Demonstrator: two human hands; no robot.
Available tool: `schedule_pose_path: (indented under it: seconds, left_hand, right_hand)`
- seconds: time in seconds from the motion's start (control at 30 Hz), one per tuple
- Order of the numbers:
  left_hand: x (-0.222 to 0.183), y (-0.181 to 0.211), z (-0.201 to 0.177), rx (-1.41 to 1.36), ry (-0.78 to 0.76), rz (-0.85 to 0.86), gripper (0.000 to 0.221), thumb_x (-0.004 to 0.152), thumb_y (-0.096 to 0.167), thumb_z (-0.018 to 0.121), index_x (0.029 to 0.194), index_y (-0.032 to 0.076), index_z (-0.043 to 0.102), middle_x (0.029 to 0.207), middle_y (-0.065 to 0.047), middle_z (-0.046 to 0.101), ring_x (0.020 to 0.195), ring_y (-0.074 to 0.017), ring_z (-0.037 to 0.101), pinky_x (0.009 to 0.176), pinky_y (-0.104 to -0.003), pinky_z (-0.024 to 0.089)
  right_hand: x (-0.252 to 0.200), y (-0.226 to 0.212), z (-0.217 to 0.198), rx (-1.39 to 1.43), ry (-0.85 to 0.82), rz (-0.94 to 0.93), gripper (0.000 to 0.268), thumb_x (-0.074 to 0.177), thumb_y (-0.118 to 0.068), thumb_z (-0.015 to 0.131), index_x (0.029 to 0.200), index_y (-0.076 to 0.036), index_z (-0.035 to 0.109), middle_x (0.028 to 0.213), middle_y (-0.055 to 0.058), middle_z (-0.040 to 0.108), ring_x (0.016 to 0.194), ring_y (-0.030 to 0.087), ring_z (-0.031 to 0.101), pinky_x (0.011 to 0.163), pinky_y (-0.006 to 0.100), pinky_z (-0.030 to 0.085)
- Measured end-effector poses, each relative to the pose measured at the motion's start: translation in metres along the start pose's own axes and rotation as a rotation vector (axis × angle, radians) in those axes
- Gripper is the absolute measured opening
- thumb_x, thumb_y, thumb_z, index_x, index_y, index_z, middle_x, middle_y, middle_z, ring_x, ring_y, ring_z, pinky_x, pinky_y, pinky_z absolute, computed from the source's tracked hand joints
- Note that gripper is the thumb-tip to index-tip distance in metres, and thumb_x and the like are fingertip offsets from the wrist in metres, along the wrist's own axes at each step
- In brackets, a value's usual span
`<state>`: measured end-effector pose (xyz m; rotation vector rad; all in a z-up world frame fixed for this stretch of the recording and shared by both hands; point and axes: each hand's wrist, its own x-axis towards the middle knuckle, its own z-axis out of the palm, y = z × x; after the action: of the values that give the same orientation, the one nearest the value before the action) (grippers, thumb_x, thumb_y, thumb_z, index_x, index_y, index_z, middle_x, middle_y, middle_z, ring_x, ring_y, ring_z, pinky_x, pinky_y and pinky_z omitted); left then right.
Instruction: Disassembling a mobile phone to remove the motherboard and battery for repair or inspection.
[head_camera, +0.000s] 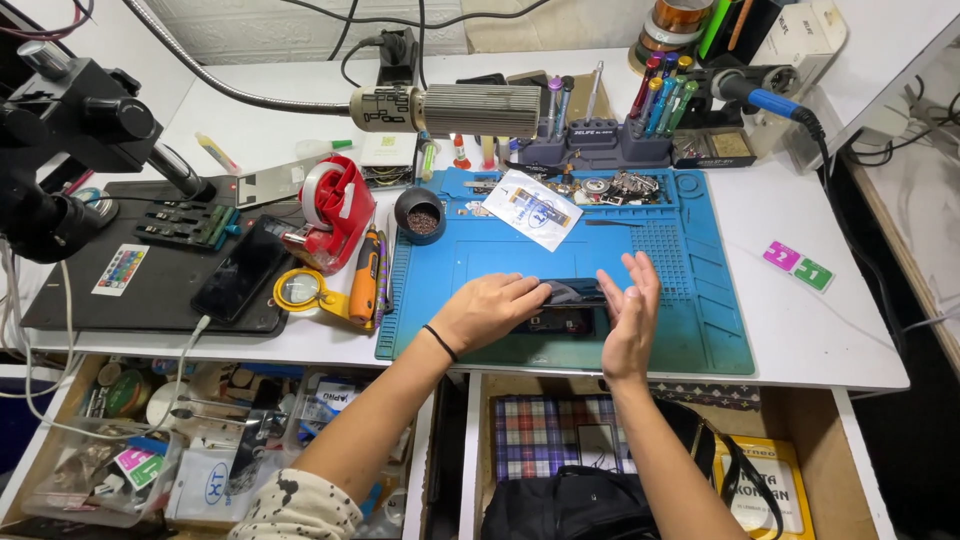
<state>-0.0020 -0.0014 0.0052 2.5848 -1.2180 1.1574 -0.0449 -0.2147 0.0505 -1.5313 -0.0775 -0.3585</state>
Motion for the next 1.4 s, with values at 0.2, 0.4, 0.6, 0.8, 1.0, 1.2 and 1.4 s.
schedule_pose_path:
  seconds: [0.2, 0.4, 0.6, 0.8, 1.0, 1.2, 1.4]
  left_hand:
    - [0.011, -0.005, -0.012, 0.023, 0.054, 0.005, 0.026, 0.096, 0.032, 0.07, 0.118, 0.019, 0.067, 0.102, 0.0, 0.073, 0.091, -0.018, 0.073, 0.079, -0.028, 0.061]
    - [0.041, -0.01, -0.062, -0.081, 0.118, -0.048, 0.023, 0.095, 0.023, 0.073, 0.115, 0.013, 0.068, 0.1, -0.003, 0.074, 0.089, -0.0187, 0.075, 0.076, -0.026, 0.062]
    - [0.049, -0.008, -0.078, -0.212, 0.064, -0.172, 0.017, 0.098, 0.014, 0.068, 0.115, 0.012, 0.066, 0.093, -0.004, 0.074, 0.084, -0.0217, 0.076, 0.071, -0.03, 0.063]
    - [0.052, 0.004, -0.081, -0.725, 0.11, -0.72, 0.019, 0.104, 0.022, 0.061, 0.114, 0.013, 0.073, 0.085, -0.009, 0.078, 0.077, -0.0267, 0.077, 0.067, -0.035, 0.06]
    - [0.056, 0.037, -0.066, -1.418, 0.435, -1.248, 0.022, 0.106, 0.021, 0.054, 0.106, 0.008, 0.072, 0.084, -0.005, 0.075, 0.076, -0.0105, 0.068, 0.071, -0.031, 0.06]
    - [0.038, 0.078, -0.053, -1.851, 0.561, -1.462, 0.034, 0.107, 0.023, 0.046, 0.127, -0.001, 0.06, 0.1, -0.019, 0.073, 0.085, -0.0241, 0.074, 0.074, -0.039, 0.063]
    - [0.023, 0.089, -0.038, -1.933, 0.444, -1.242, 0.041, 0.106, 0.026, 0.04, 0.138, 0.003, 0.053, 0.111, -0.017, 0.071, 0.096, -0.0234, 0.07, 0.084, -0.042, 0.06]
  right_hand:
    - [0.003, 0.02, -0.005, 0.071, 0.019, -0.031, 0.061, 0.106, -0.038, 0.025, 0.157, -0.003, 0.022, 0.156, 0.027, 0.032, 0.134, 0.049, 0.047, 0.115, 0.054, 0.038]
    - [0.003, 0.029, -0.004, 0.136, 0.032, -0.019, 0.063, 0.107, -0.044, 0.027, 0.16, -0.01, 0.022, 0.157, 0.019, 0.034, 0.132, 0.04, 0.053, 0.114, 0.05, 0.04]
    - [0.003, 0.027, -0.005, 0.147, 0.029, -0.023, 0.065, 0.107, -0.047, 0.028, 0.16, -0.009, 0.02, 0.158, 0.02, 0.033, 0.132, 0.041, 0.053, 0.114, 0.051, 0.04]
    - [0.003, 0.019, -0.003, 0.102, -0.004, -0.046, 0.065, 0.106, -0.047, 0.025, 0.159, -0.009, 0.02, 0.155, 0.021, 0.033, 0.134, 0.045, 0.05, 0.116, 0.054, 0.038]
    - [-0.001, 0.012, -0.003, -0.089, -0.018, -0.065, 0.066, 0.105, -0.044, 0.023, 0.155, -0.001, 0.028, 0.144, 0.025, 0.043, 0.131, 0.043, 0.053, 0.115, 0.056, 0.037]
    - [-0.007, 0.045, -0.008, -0.464, -0.18, -0.312, 0.077, 0.1, -0.065, 0.011, 0.126, -0.021, 0.069, 0.125, 0.005, 0.061, 0.126, 0.022, 0.054, 0.113, 0.051, 0.012]
    - [-0.005, 0.043, -0.007, -0.437, -0.219, -0.291, 0.06, 0.1, -0.064, 0.034, 0.109, -0.02, 0.074, 0.127, 0.001, 0.058, 0.126, 0.02, 0.05, 0.112, 0.048, 0.011]
